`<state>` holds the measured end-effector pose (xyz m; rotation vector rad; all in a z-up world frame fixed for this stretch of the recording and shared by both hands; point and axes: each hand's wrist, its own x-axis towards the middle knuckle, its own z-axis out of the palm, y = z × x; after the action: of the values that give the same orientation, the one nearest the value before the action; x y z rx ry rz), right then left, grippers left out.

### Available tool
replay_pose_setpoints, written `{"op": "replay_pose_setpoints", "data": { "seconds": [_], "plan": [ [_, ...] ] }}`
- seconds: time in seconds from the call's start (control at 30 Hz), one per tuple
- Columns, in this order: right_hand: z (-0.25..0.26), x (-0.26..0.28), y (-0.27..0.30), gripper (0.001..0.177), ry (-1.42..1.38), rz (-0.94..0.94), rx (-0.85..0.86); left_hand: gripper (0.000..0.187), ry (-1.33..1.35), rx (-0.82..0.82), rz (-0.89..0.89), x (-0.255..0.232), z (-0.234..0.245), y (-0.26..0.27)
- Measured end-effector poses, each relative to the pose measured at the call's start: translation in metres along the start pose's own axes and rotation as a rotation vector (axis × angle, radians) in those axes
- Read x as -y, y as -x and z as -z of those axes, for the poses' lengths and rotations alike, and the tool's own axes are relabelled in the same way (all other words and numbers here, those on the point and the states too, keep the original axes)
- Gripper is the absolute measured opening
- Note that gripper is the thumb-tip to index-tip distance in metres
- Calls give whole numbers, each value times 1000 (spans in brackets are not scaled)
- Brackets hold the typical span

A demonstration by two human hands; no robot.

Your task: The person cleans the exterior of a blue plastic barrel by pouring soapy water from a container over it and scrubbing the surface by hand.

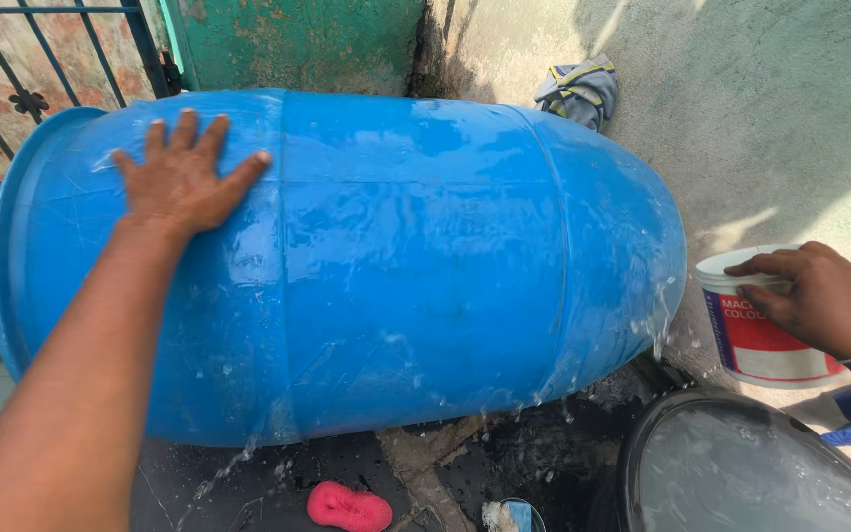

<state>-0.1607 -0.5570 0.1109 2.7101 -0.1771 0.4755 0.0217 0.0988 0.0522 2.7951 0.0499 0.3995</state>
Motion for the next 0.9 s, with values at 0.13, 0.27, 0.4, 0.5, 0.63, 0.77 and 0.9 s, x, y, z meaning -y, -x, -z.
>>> {"op": "replay_pose_setpoints", "data": {
  "seconds": [0.13, 0.27, 0.4, 0.5, 0.63, 0.77, 0.9],
  "plan": [
    [-2, 12, 3, 32, 170, -89, 199, 95, 101, -63, 102, 26, -4, -4],
    [30, 58, -12, 28, 130, 112, 141, 94, 20, -37, -2, -57, -29, -24],
    [60, 102, -48, 26, 110, 278, 24, 89, -58, -5, -334, -220, -85, -15],
    [68, 96, -71, 26, 95, 314, -122, 88, -32, -4, -543, -328, -115, 12],
    [49, 60, -80, 22, 103, 227, -216, 83, -45, -4, -707, -377, -132, 34],
    [17, 18, -60, 23, 164, 162, -175, 85, 17, -103, -708, -328, -131, 29],
    [-4, 17, -35, 31, 169, 113, 103, 87, 25, -229, -496, -205, -101, 24]
  ]
}}
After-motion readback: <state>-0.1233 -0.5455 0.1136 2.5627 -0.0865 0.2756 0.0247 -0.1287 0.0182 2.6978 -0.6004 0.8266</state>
